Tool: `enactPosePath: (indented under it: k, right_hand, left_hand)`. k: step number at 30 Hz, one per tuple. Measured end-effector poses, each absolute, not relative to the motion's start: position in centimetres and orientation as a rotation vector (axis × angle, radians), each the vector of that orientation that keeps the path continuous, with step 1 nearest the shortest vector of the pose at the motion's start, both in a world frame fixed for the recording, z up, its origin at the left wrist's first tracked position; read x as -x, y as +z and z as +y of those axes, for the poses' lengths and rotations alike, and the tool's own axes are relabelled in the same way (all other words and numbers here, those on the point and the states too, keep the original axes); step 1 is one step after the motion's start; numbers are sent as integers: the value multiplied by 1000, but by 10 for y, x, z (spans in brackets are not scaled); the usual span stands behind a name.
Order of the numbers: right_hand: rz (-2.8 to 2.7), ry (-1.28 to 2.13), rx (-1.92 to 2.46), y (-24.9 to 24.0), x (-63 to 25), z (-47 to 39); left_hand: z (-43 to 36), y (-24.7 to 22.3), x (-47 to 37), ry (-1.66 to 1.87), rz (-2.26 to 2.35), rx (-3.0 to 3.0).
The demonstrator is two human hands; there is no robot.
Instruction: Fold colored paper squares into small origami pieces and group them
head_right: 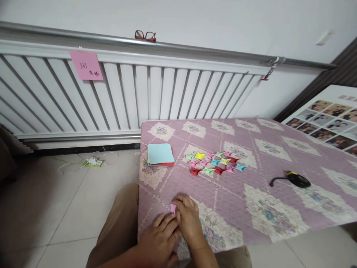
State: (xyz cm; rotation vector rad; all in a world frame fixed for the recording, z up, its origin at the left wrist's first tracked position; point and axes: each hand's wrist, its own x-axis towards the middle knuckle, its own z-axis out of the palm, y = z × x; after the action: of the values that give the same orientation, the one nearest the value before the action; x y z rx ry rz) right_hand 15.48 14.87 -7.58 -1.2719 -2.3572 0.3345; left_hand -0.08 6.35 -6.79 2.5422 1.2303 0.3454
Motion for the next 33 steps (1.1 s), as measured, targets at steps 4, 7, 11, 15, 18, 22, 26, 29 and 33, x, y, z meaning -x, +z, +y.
enactPosePath:
  k: [4, 7, 11, 15, 18, 22, 26, 29, 33]
  right_hand:
    - [-2337, 286, 1246, -81, -155, 151]
    - [-2295, 192, 1201, -85, -162, 150]
    - [-2211, -49, 1213, -84, -178, 133]
    - [-2248, -212, 1246, -83, -186, 108]
    - [-2303, -188, 1227, -90, -183, 98]
    - [-2341, -105, 1258, -98, -180, 96]
    - [-2361, -82, 1320, -97, -180, 95]
    - [-2395, -63, 1362, -94, -180, 92]
    - [-2427, 5, 1446, -95, -181, 86]
  left_hand:
    - [64, -67, 0, 335, 1231, -2518]
    - [63, -69, 0, 346, 1231, -2505]
    - [63, -70, 0, 355, 1233, -2509]
    - [63, -73, -1, 375, 1242, -2510]
    - [62, -77, -2, 381, 1237, -2499]
    - [65, -76, -1, 372, 1241, -2444]
    - [74, -69, 3, 276, 1243, -2393]
    - [81, -66, 8, 155, 1222, -2390]
    - [86, -66, 16, 36, 1215, -2401]
